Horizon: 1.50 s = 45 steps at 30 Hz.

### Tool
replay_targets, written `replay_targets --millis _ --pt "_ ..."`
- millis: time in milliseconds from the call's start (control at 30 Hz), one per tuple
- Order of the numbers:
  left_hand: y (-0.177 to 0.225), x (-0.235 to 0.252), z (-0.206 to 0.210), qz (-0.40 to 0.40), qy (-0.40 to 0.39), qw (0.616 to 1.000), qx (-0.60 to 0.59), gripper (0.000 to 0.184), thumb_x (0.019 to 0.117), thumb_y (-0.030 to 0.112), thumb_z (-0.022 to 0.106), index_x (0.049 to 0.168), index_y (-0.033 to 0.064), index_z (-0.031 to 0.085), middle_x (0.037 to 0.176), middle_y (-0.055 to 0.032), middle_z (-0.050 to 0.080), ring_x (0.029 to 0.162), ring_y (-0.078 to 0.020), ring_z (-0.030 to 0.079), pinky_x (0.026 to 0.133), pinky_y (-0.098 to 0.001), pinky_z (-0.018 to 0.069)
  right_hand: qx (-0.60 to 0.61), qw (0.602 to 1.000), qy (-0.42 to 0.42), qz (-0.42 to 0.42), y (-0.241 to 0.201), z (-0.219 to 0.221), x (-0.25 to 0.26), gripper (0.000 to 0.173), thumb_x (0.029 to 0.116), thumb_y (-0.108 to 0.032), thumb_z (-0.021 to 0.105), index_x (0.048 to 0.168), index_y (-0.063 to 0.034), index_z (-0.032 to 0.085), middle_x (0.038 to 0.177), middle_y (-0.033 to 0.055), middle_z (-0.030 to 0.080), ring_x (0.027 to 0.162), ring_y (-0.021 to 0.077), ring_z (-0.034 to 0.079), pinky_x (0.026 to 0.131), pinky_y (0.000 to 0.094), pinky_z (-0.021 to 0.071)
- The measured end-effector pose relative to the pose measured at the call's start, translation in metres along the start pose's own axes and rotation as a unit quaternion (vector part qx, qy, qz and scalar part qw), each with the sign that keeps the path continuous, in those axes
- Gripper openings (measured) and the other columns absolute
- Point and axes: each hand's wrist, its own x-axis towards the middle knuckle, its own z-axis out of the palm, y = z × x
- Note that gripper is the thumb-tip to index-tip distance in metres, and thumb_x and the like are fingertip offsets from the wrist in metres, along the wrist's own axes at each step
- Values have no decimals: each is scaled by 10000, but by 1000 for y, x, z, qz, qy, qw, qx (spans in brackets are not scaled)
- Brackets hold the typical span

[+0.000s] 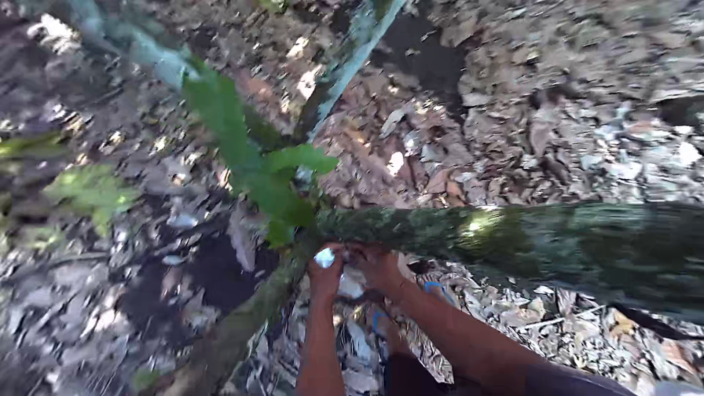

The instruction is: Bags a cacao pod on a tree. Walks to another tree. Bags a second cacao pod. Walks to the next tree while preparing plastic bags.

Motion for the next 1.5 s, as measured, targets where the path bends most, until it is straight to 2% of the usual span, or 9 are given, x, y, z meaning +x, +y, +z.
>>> replay_targets --millis 100,167,333,533,700,967,1067,1233,1500 --pt "-2 -2 -5 47 -41 998 -30 288 818 42 770 1094 -11 707 1085 -107 730 997 -200 696 879 -382 600 -27 1000 6 5 14 8 1 294 1028 -217 592 1266 -124 739 1174 40 763 1063 147 729 961 394 592" --pt "-2 -2 -4 61 -46 996 -42 325 773 35 822 1076 -14 714 1093 -119 729 1049 -223 691 935 -399 590 -38 999 15 -8 17 9 1 292 1022 -196 597 1265 -119 738 1159 42 767 1046 144 734 947 380 600" --pt "-4 -1 -3 56 -41 997 -28 243 800 64 834 1026 17 760 1074 -97 742 1035 -207 702 930 -387 599 -62 996 44 -49 26 11 1 279 1015 -169 601 1246 -121 750 1126 30 778 999 128 748 899 367 619" --pt "-2 1 -2 65 -40 996 -39 113 859 25 771 971 16 754 993 -83 748 928 -176 712 849 -353 607 -110 989 28 -99 27 9 3 292 1024 -142 579 1264 -121 743 1173 50 765 1083 155 730 978 375 591" --pt "-4 4 -14 64 -99 993 -10 113 868 37 769 978 31 743 1032 -67 740 1003 -163 696 924 -356 583 -118 987 -10 -111 25 4 1 351 1012 -64 555 1308 -147 724 1261 81 730 1131 203 716 974 412 592" --pt "-1 14 -27 97 -195 976 6 101 882 43 760 982 31 747 1055 -58 739 1037 -151 688 969 -354 565 -129 983 18 -132 36 8 1 228 1012 -123 596 1144 -147 781 1186 56 751 1081 162 725 924 376 609" --pt "3 11 -25 51 -174 983 -19 126 887 39 750 1012 28 737 1033 -61 744 971 -150 701 892 -341 588 -131 982 36 -131 39 11 0 220 1030 -162 572 1121 -118 767 1151 49 756 1072 142 722 923 357 609" --pt "4 7 -14 -23 -97 994 -51 154 898 90 746 1035 37 702 898 -47 710 633 -107 592 559 -275 512 -97 986 50 -127 41 12 -4 251 1041 -153 522 1128 -98 751 1137 36 758 1047 116 724 906 345 615" --pt "7 3 -6 -65 -45 991 -106 218 834 36 785 1019 -7 677 806 -86 682 559 -126 552 505 -276 480 -89 985 37 -144 40 8 -1 208 1010 -131 554 1047 -71 751 1153 49 759 1058 122 725 912 337 613"
